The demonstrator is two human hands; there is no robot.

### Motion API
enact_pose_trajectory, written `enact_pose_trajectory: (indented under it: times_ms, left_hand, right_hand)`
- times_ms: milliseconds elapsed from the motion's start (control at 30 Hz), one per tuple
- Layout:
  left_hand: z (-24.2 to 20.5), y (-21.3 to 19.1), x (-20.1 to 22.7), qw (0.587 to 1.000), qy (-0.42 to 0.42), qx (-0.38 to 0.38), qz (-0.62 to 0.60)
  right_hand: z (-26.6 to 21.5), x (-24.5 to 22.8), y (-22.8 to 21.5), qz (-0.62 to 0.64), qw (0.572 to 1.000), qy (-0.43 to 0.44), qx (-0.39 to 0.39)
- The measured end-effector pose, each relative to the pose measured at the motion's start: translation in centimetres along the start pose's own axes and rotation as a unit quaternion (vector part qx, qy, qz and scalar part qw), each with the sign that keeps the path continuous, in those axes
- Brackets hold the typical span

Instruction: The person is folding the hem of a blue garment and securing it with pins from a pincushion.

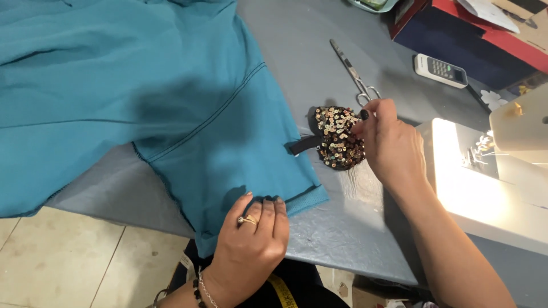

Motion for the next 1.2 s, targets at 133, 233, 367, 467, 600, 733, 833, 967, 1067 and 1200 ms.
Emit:
enact_pose_trajectory:
  times_ms: [133,233,367,467,600,733,833,967,1067,1200]
  left_hand:
    - [0.3,0.0,0.0,1.000,0.003,0.013,0.006]
    - [0.4,-0.5,0.0,1.000,-0.005,0.011,0.014]
    - [0.6,-0.9,-0.1,0.999,0.009,0.026,0.025]
    - [0.7,-0.8,0.0,0.999,0.004,0.021,0.030]
    - [0.8,-0.8,-0.1,1.000,0.000,-0.001,0.024]
    - [1.0,-0.7,-0.4,1.000,0.005,-0.008,0.014]
    - [1.2,-0.8,-0.5,1.000,0.009,-0.012,0.009]
    - [1.5,-1.0,-0.6,1.000,0.018,-0.007,0.012]
    - [1.7,-1.1,-0.5,1.000,0.027,0.003,0.004]
    - [2.1,-1.2,-0.4,0.999,0.032,0.018,-0.001]
  right_hand:
    - [-1.8,-1.1,-2.6,0.028,0.995,-0.073,0.055]
    - [-5.0,-3.6,-3.2,0.165,0.973,-0.152,0.049]
    - [-7.4,-5.7,0.5,0.327,0.925,-0.160,-0.110]
    - [-7.9,-5.4,3.5,0.346,0.912,-0.149,-0.165]
    - [-8.2,-4.9,5.1,0.335,0.913,-0.127,-0.193]
    - [-8.1,-4.5,5.6,0.317,0.920,-0.117,-0.199]
    - [-8.3,-4.4,5.9,0.311,0.922,-0.117,-0.202]
    - [-8.4,-4.7,6.0,0.305,0.920,-0.161,-0.185]
    - [-8.4,-5.2,5.9,0.295,0.919,-0.178,-0.190]
    - [-8.1,-5.9,5.0,0.310,0.909,-0.217,-0.174]
Point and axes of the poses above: each hand's wrist, its own z-axis towards the middle knuckle, its own y-axis out of the palm, x = y × z, the point moved 7 cm from there along z, towards the middle knuckle, and after that the axes turned 1 degree about -z, right-handed, at the moved point
